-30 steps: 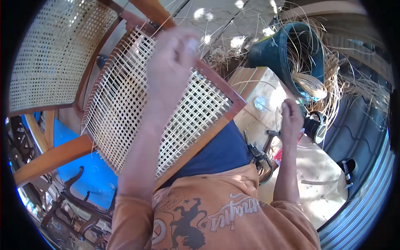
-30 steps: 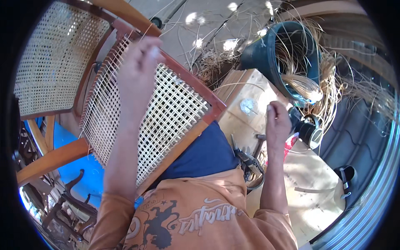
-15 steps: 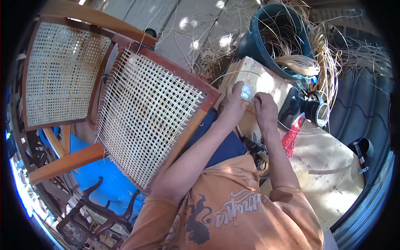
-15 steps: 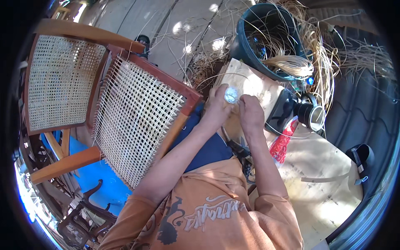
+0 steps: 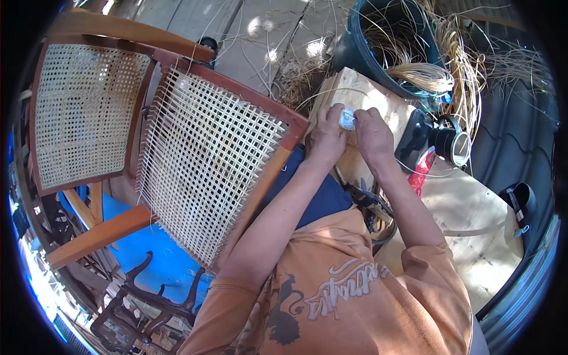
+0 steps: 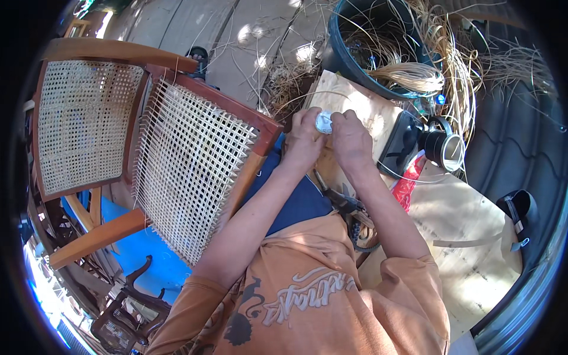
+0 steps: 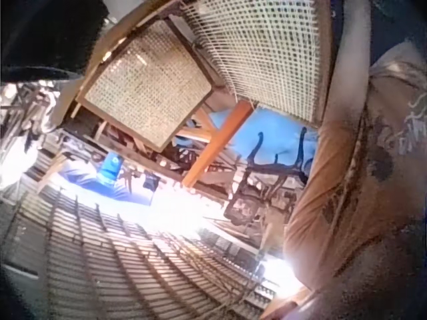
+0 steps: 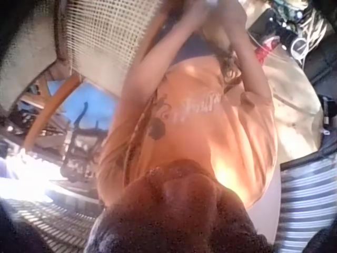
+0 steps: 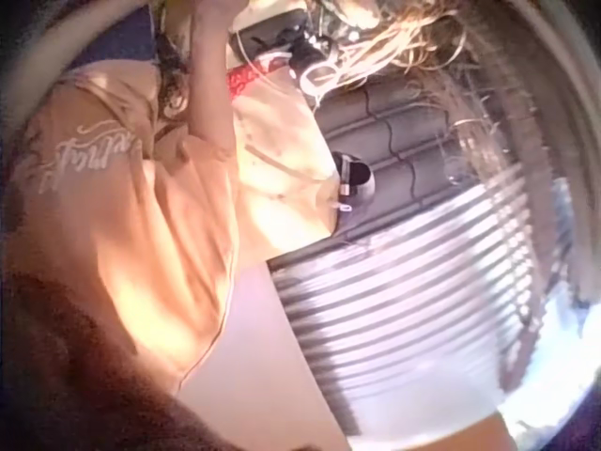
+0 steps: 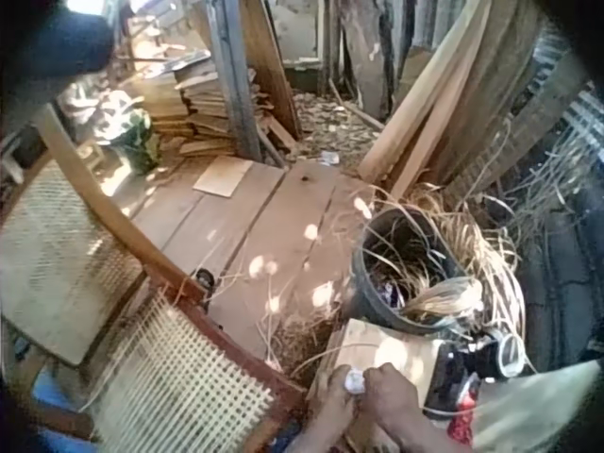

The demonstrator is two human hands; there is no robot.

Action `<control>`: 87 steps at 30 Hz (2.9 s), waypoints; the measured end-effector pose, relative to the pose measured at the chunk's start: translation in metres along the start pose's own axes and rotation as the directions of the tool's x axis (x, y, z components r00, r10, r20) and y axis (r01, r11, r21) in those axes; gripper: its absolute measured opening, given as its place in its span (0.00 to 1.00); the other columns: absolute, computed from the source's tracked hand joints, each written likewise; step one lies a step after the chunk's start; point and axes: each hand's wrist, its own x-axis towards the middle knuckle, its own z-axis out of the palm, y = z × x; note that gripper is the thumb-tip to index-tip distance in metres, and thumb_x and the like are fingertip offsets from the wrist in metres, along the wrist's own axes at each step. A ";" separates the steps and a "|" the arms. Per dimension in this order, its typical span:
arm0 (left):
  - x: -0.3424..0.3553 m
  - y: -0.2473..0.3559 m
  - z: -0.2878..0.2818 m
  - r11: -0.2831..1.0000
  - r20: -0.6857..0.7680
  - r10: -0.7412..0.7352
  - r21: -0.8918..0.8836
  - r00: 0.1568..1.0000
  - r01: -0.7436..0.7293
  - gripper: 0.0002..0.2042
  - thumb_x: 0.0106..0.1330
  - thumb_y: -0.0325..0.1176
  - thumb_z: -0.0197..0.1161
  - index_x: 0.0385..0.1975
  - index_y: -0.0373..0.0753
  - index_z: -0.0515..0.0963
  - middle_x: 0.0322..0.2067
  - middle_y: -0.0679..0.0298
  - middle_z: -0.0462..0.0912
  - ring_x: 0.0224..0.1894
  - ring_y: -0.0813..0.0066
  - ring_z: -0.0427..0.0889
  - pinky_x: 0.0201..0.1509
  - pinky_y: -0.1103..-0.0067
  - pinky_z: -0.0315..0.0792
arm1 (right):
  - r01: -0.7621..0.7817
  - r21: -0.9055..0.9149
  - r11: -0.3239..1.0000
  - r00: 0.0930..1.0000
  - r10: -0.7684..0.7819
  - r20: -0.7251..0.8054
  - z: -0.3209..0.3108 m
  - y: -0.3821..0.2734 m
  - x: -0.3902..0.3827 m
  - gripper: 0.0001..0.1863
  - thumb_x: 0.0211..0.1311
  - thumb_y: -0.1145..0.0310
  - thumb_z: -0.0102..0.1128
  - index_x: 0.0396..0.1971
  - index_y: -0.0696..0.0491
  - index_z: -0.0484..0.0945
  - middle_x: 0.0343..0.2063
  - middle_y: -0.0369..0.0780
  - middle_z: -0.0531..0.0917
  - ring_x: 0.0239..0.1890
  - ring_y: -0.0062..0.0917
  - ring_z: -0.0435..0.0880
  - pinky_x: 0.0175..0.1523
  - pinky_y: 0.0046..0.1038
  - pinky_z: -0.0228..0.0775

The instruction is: Weaving cane strips to create a seat for a wooden chair frame.

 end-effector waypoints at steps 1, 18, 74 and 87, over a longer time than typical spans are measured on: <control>0.000 0.000 0.000 1.000 0.016 -0.007 -0.003 1.000 0.007 0.27 0.50 0.27 0.63 0.52 0.46 0.63 0.51 0.54 0.63 0.47 0.47 0.72 0.49 0.64 0.69 | -0.010 -0.022 1.000 1.000 0.010 0.006 0.000 0.000 0.000 0.06 0.58 0.70 0.49 0.33 0.55 0.73 0.31 0.46 0.73 0.33 0.42 0.76 0.39 0.37 0.69; -0.031 0.022 -0.024 0.997 0.132 -0.071 0.043 0.989 0.066 0.22 0.53 0.27 0.58 0.48 0.34 0.61 0.46 0.49 0.66 0.45 0.49 0.72 0.46 0.65 0.70 | -0.196 0.380 0.904 0.972 0.231 -0.050 -0.022 0.017 -0.021 0.08 0.57 0.69 0.54 0.31 0.58 0.74 0.26 0.44 0.77 0.28 0.28 0.75 0.37 0.27 0.66; 0.087 -0.161 -0.294 0.720 -0.132 -0.221 -0.691 0.966 0.070 0.09 0.59 0.35 0.59 0.33 0.36 0.77 0.24 0.72 0.76 0.22 0.89 0.68 0.25 0.88 0.64 | -0.189 0.686 0.703 0.938 -0.077 0.338 0.077 -0.262 0.164 0.06 0.60 0.68 0.52 0.27 0.54 0.73 0.12 0.30 0.70 0.13 0.10 0.64 0.18 0.14 0.53; 0.087 -0.159 -0.292 0.793 -0.121 -0.243 -0.597 0.962 0.126 0.10 0.58 0.35 0.59 0.31 0.35 0.78 0.25 0.70 0.77 0.29 0.84 0.71 0.36 0.85 0.67 | -0.183 0.669 0.721 0.925 -0.104 0.365 0.081 -0.254 0.168 0.06 0.60 0.67 0.52 0.27 0.53 0.74 0.14 0.29 0.70 0.15 0.10 0.64 0.20 0.13 0.54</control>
